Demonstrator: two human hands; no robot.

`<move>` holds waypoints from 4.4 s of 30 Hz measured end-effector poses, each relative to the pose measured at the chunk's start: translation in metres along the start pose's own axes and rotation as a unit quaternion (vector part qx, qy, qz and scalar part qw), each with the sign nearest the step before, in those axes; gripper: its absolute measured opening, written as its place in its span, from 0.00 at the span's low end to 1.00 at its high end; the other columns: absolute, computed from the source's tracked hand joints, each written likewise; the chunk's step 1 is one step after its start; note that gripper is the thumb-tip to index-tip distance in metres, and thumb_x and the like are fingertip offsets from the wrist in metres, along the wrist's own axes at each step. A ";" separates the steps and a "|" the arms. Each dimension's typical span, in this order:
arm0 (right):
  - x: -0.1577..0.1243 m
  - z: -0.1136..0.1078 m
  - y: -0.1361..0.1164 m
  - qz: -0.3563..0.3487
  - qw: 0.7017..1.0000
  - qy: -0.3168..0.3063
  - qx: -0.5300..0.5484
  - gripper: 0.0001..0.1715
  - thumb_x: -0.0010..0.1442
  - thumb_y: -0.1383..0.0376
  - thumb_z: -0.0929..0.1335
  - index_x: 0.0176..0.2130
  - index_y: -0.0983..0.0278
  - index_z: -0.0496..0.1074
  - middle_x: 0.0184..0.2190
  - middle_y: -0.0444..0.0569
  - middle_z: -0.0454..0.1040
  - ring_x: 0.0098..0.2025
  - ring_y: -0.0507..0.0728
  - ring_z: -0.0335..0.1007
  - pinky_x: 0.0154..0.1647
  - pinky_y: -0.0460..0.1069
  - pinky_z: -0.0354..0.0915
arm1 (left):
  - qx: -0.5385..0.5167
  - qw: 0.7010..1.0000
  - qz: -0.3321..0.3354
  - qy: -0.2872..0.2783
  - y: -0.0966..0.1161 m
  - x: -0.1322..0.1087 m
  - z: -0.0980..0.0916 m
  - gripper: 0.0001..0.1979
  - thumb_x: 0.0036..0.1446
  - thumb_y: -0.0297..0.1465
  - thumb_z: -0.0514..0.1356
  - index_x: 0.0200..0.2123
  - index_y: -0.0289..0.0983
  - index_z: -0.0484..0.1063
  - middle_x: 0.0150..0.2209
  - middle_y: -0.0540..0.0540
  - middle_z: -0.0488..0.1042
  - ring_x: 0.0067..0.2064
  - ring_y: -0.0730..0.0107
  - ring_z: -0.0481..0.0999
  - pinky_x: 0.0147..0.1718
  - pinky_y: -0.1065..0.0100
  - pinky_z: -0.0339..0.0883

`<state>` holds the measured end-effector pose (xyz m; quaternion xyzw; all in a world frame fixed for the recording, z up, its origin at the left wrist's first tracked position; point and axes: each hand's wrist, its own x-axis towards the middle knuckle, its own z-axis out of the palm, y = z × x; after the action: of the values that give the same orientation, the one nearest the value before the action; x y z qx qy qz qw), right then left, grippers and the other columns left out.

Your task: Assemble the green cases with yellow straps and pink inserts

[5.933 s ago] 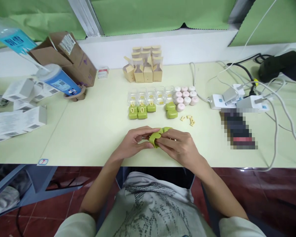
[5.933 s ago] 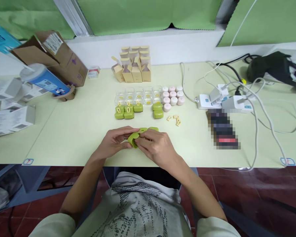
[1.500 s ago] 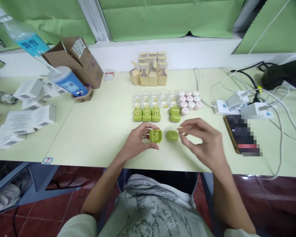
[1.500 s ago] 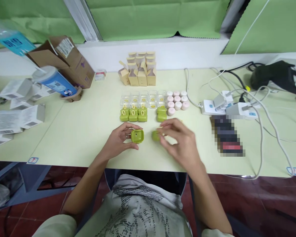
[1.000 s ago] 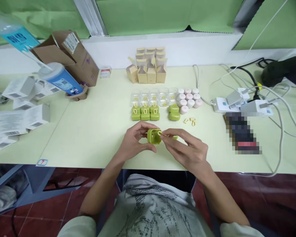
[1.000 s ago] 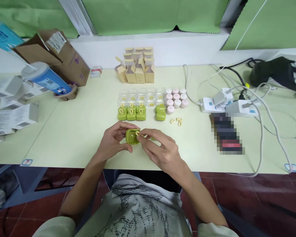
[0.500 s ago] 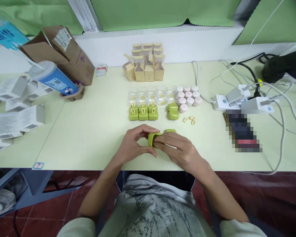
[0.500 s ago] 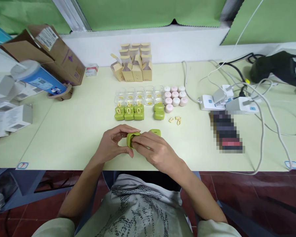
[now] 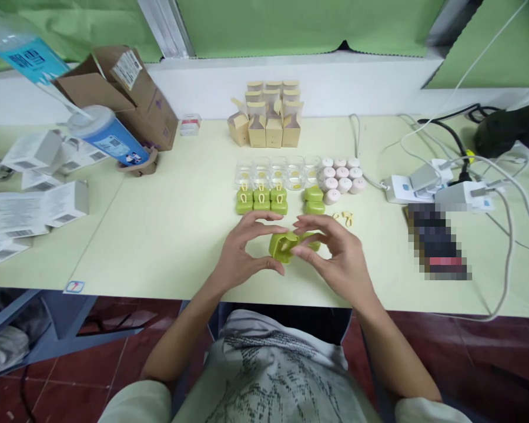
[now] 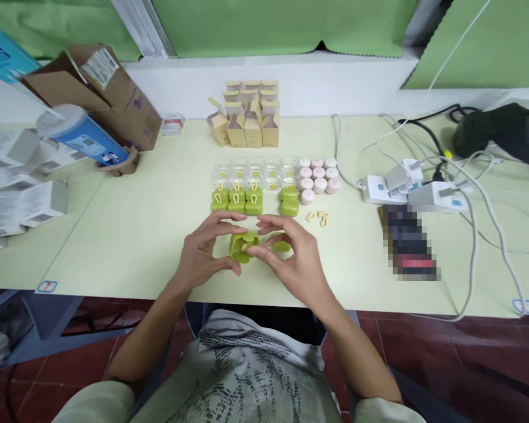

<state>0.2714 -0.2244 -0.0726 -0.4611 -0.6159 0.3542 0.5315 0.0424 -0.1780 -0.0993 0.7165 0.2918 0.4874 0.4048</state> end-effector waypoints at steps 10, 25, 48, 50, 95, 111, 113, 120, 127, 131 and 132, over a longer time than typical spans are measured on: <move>0.002 0.008 0.010 0.096 0.985 -0.087 0.117 0.20 0.63 0.52 0.84 0.45 0.60 0.82 0.41 0.48 0.86 0.42 0.57 0.86 0.44 0.49 0.81 | -0.025 0.999 0.003 -0.048 0.009 -0.003 0.011 0.31 0.48 0.47 0.85 0.56 0.55 0.88 0.53 0.44 0.78 0.55 0.57 0.81 0.53 0.58 0.80; 0.004 0.017 0.017 0.063 0.983 -0.102 0.138 0.15 0.67 0.56 0.81 0.43 0.59 0.77 0.39 0.47 0.81 0.40 0.55 0.80 0.40 0.48 0.76 | -0.117 0.977 -0.177 -0.007 0.015 0.001 0.019 0.24 0.73 0.53 0.67 0.36 0.39 0.72 0.32 0.53 0.70 0.33 0.73 0.68 0.34 0.67 0.62; 0.035 -0.019 0.018 -0.005 0.988 -0.144 -0.063 0.23 0.64 0.49 0.83 0.52 0.58 0.86 0.48 0.52 0.86 0.47 0.61 0.85 0.51 0.56 0.85 | 0.137 0.990 -0.029 -0.004 0.000 0.026 -0.004 0.26 0.79 0.55 0.57 0.41 0.39 0.77 0.41 0.47 0.81 0.36 0.72 0.79 0.38 0.69 0.70; 0.058 -0.034 0.025 -0.061 0.983 -0.095 -0.145 0.21 0.68 0.52 0.81 0.55 0.58 0.86 0.52 0.54 0.86 0.49 0.61 0.85 0.52 0.57 0.85 | 0.168 0.986 -0.004 0.008 -0.017 0.043 -0.028 0.28 0.77 0.58 0.58 0.43 0.39 0.78 0.44 0.44 0.81 0.38 0.70 0.79 0.36 0.69 0.69; 0.093 -0.016 0.091 -0.152 0.838 -0.085 -0.516 0.11 0.77 0.61 0.71 0.53 0.63 0.81 0.46 0.59 0.83 0.56 0.72 0.69 0.55 0.62 0.63 | 0.315 0.943 0.032 -0.100 -0.097 0.042 -0.112 0.27 0.70 0.51 0.68 0.62 0.41 0.74 0.49 0.42 0.80 0.48 0.59 0.81 0.46 0.59 0.78; 0.070 -0.039 0.074 -0.127 0.818 -0.028 -0.561 0.19 0.78 0.57 0.67 0.54 0.64 0.84 0.46 0.60 0.83 0.50 0.70 0.72 0.44 0.60 0.68 | 0.318 0.945 0.035 -0.072 -0.100 0.041 -0.108 0.33 0.67 0.55 0.69 0.64 0.40 0.72 0.48 0.43 0.77 0.41 0.65 0.78 0.41 0.62 0.76; 0.061 -0.042 0.070 -0.118 0.816 -0.038 -0.564 0.20 0.78 0.57 0.66 0.53 0.64 0.84 0.47 0.60 0.82 0.49 0.68 0.74 0.38 0.57 0.65 | 0.320 0.945 0.056 -0.038 -0.095 0.043 -0.108 0.30 0.69 0.55 0.67 0.61 0.39 0.74 0.45 0.44 0.77 0.39 0.65 0.77 0.39 0.61 0.75; 0.029 -0.048 0.061 -0.057 0.831 -0.074 -0.548 0.24 0.80 0.55 0.64 0.58 0.63 0.83 0.56 0.58 0.82 0.35 0.59 0.75 0.30 0.53 0.57 | 0.314 0.939 0.138 0.007 -0.026 0.020 -0.040 0.08 0.79 0.37 0.58 0.48 0.42 0.75 0.40 0.44 0.80 0.42 0.61 0.81 0.42 0.58 0.79; 0.008 -0.018 0.047 -0.052 0.853 -0.076 -0.513 0.24 0.81 0.57 0.62 0.59 0.64 0.82 0.57 0.60 0.82 0.37 0.60 0.81 0.32 0.53 0.66 | 0.316 0.938 0.007 -0.140 -0.012 -0.020 0.058 0.28 0.72 0.43 0.70 0.67 0.39 0.67 0.63 0.30 0.76 0.64 0.41 0.81 0.62 0.41 0.81; 0.006 -0.008 0.037 -0.039 0.855 -0.103 -0.507 0.22 0.80 0.58 0.64 0.60 0.62 0.82 0.59 0.60 0.81 0.40 0.62 0.83 0.31 0.53 0.66 | 0.242 0.961 -0.062 -0.121 -0.017 -0.026 0.036 0.28 0.67 0.35 0.73 0.65 0.44 0.67 0.58 0.38 0.80 0.57 0.50 0.85 0.58 0.48 0.83; 0.006 -0.008 0.035 -0.035 0.854 -0.113 -0.506 0.21 0.80 0.58 0.64 0.60 0.61 0.82 0.59 0.60 0.81 0.41 0.62 0.83 0.31 0.53 0.66 | 0.245 0.960 -0.069 -0.118 -0.017 -0.026 0.027 0.25 0.67 0.34 0.72 0.63 0.44 0.69 0.57 0.39 0.81 0.57 0.50 0.84 0.59 0.47 0.82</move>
<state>0.2856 -0.2075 -0.1020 -0.6016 -0.7815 0.0241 0.1636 0.0577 -0.1982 -0.1317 0.8241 0.4013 0.2843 0.2812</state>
